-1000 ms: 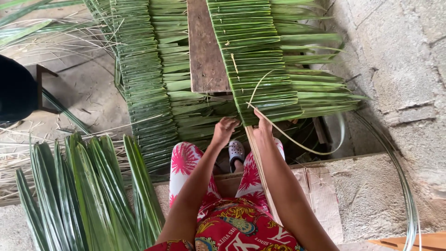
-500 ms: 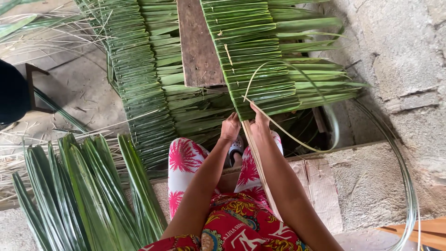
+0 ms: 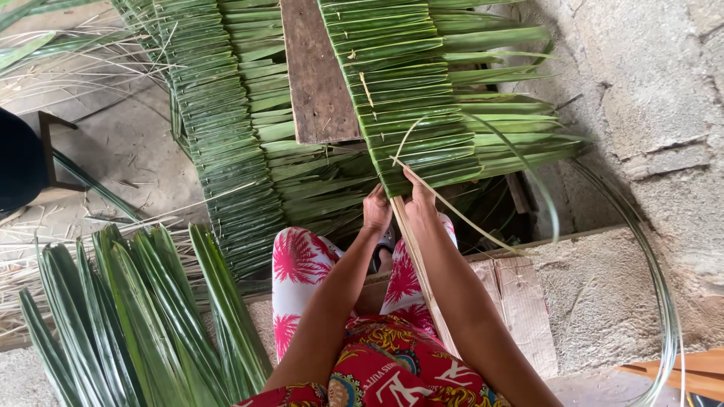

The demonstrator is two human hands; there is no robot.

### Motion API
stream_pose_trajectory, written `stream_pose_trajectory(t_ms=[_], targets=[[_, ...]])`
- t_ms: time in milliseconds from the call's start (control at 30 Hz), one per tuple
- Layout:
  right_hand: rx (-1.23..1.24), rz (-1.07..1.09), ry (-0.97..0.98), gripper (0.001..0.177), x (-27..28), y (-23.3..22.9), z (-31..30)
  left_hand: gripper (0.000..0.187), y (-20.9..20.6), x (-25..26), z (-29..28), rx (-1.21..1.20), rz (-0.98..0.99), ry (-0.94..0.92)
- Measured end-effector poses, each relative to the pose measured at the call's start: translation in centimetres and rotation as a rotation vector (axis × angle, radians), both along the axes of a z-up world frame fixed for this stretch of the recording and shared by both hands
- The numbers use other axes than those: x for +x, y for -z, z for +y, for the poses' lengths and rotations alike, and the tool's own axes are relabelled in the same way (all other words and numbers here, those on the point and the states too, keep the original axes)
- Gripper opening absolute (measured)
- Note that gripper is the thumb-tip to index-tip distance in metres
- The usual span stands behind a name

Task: Weaving palm leaves over a wooden frame to create a thatched panel

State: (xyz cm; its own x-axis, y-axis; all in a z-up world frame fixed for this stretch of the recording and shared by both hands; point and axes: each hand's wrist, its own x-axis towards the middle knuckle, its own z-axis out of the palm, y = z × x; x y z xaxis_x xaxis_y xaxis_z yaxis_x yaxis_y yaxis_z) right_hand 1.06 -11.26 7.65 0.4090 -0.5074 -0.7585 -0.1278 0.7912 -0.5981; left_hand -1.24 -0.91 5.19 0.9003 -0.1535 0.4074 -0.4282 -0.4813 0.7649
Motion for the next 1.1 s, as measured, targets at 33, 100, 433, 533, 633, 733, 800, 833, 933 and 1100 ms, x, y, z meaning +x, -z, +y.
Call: stream_pose_trajectory(t_ms=[33,100,433,533,633,733,800,833,933,1100], targets=[[-0.002,-0.001,0.003,0.066,0.1,0.2,0.0,0.016,0.0,-0.2,-0.3,-0.002,-0.001,0.003],[-0.001,-0.001,-0.001,0.067,0.4,0.5,0.1,0.012,0.0,-0.8,-0.9,-0.276,0.143,0.011],[0.02,0.013,-0.017,0.096,-0.5,1.2,-0.2,0.013,-0.8,-0.6,0.4,-0.268,0.232,0.038],[0.015,-0.01,0.001,0.098,-0.3,2.7,-0.2,0.013,-0.8,-0.9,0.2,-0.282,0.248,0.017],[-0.028,0.017,-0.024,0.102,-0.2,-1.4,0.5,0.019,-0.8,-0.5,-0.2,-0.291,0.29,-0.017],[-0.095,0.06,-0.032,0.111,-0.9,-1.3,0.7,0.017,-1.6,-1.0,0.1,-0.274,0.33,-0.016],[-0.044,0.036,0.007,0.113,-0.3,-0.9,0.3,0.017,-4.4,-0.9,0.6,-0.298,0.413,0.062],[-0.043,0.031,0.004,0.113,-0.3,-1.0,0.4,0.017,-4.2,-0.6,0.7,-0.297,0.407,0.059],[-0.072,0.054,0.017,0.112,-0.1,0.2,0.1,0.02,-2.6,0.1,0.5,-0.233,0.419,0.045],[-0.387,0.261,-0.238,0.124,1.0,2.2,0.5,0.018,0.1,1.0,1.2,0.038,0.408,0.009]])
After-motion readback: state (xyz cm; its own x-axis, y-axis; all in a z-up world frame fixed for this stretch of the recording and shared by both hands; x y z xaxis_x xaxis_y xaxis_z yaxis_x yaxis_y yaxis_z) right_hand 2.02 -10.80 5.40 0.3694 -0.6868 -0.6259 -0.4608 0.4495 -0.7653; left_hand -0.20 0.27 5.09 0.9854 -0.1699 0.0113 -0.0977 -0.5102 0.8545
